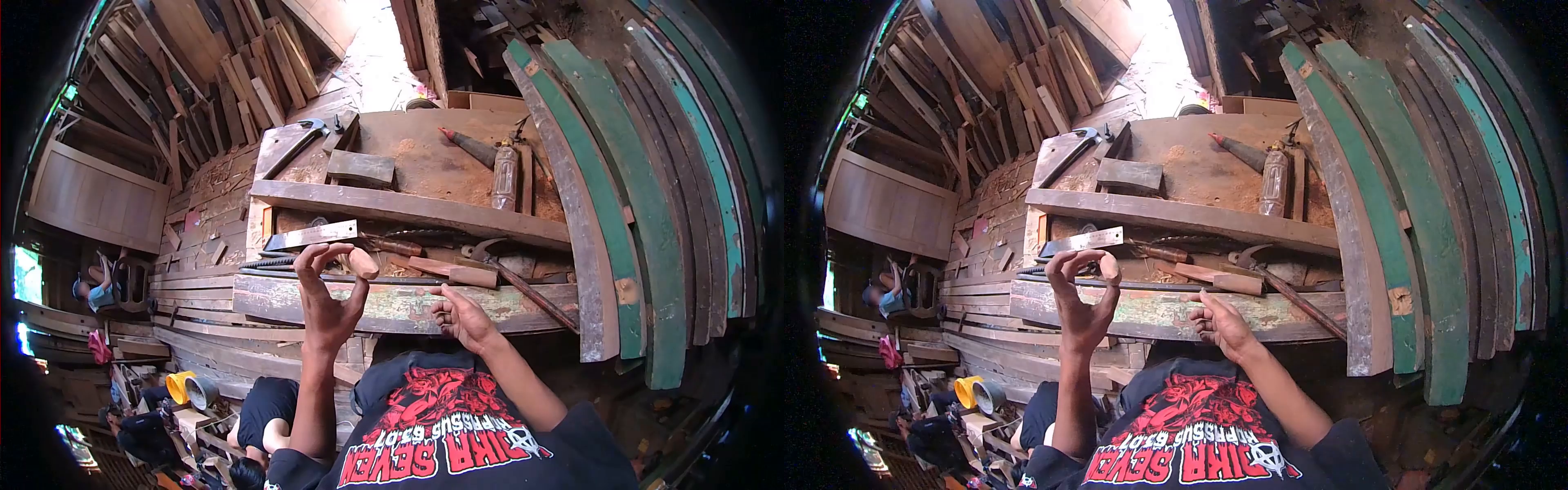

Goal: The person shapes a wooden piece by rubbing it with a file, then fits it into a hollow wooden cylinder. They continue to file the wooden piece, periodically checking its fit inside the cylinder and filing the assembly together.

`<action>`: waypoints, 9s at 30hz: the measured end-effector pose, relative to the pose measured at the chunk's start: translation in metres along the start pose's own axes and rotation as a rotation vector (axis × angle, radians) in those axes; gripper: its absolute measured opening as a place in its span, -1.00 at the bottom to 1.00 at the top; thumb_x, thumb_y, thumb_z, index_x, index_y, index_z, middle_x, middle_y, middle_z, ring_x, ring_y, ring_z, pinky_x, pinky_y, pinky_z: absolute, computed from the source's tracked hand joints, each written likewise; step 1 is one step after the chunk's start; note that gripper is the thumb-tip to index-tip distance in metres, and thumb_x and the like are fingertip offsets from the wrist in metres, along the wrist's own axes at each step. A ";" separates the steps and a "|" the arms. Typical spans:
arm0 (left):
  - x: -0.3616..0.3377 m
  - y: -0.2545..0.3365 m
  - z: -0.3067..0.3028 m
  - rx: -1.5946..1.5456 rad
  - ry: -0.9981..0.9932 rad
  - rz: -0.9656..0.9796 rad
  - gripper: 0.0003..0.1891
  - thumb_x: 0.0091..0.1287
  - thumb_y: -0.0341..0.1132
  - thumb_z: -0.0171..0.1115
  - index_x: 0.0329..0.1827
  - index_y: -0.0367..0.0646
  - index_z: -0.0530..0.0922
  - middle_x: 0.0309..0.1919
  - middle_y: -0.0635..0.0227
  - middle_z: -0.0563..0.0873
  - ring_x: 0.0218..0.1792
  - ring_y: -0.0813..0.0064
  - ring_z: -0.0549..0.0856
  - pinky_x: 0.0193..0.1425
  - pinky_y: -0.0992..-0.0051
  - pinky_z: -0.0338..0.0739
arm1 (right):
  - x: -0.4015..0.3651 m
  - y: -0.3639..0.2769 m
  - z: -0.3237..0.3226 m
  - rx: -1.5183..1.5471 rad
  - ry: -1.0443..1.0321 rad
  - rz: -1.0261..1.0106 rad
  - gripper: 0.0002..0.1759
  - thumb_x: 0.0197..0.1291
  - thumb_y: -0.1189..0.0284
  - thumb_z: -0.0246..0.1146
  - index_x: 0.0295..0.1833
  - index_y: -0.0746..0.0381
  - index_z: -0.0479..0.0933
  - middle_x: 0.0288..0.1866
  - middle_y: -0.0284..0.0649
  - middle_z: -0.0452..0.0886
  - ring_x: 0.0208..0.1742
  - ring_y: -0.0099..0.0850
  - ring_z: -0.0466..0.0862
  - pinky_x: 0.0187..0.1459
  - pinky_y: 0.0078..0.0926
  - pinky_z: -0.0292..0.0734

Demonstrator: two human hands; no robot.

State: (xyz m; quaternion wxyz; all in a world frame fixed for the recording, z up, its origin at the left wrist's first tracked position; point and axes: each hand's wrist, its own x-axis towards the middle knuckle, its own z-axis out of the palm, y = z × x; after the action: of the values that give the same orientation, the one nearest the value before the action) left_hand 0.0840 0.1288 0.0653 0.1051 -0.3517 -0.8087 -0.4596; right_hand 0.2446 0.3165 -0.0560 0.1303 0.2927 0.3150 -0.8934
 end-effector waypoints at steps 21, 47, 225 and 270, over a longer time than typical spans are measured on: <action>-0.004 -0.001 -0.003 -0.031 -0.022 -0.034 -0.23 0.16 -0.65 0.48 0.43 -0.16 0.30 0.08 0.20 0.70 0.11 0.33 0.72 0.31 0.30 0.59 | -0.002 0.005 -0.005 0.005 -0.019 -0.025 -0.54 0.68 -0.03 0.01 0.35 0.02 0.56 -0.19 -0.52 0.67 -0.29 -0.74 0.61 -0.25 -0.67 0.53; -0.023 0.000 0.008 -0.365 -0.005 -0.175 -0.06 0.15 -0.80 0.30 0.58 -0.11 0.07 0.23 0.19 0.52 0.32 0.30 0.62 0.49 0.30 0.52 | 0.002 0.011 -0.007 -0.082 0.037 -0.188 -0.47 0.54 0.08 0.30 0.42 0.12 0.44 -0.13 -0.38 0.65 -0.28 -0.65 0.65 -0.27 -0.65 0.60; -0.069 -0.169 -0.114 -1.713 -0.053 -1.098 -0.46 0.64 0.20 -0.13 -0.09 -0.15 0.51 -0.25 0.30 0.61 -0.10 0.27 0.65 0.28 0.19 0.51 | 0.088 0.111 0.219 -0.704 0.049 -0.380 -0.42 0.49 0.23 0.39 0.44 0.34 0.52 -0.02 -0.18 0.77 -0.06 -0.53 0.70 -0.01 -0.45 0.66; -0.120 -0.172 -0.189 -0.192 -0.459 -0.516 -0.50 0.49 -0.26 0.30 0.41 -0.36 0.57 0.05 -0.23 0.79 0.06 0.03 0.84 0.19 0.24 0.65 | 0.228 0.063 0.188 -1.129 0.441 -0.651 -0.51 0.39 0.19 0.42 0.23 0.32 0.63 -0.18 -0.09 0.80 -0.21 -0.32 0.79 -0.12 -0.30 0.70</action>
State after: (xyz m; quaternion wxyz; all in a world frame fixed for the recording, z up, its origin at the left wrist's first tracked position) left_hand 0.0282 -0.1388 -0.0040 -0.2323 -0.2381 -0.8266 -0.4540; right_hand 0.0068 0.1372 -0.1061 -0.0794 0.2456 0.8231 -0.5058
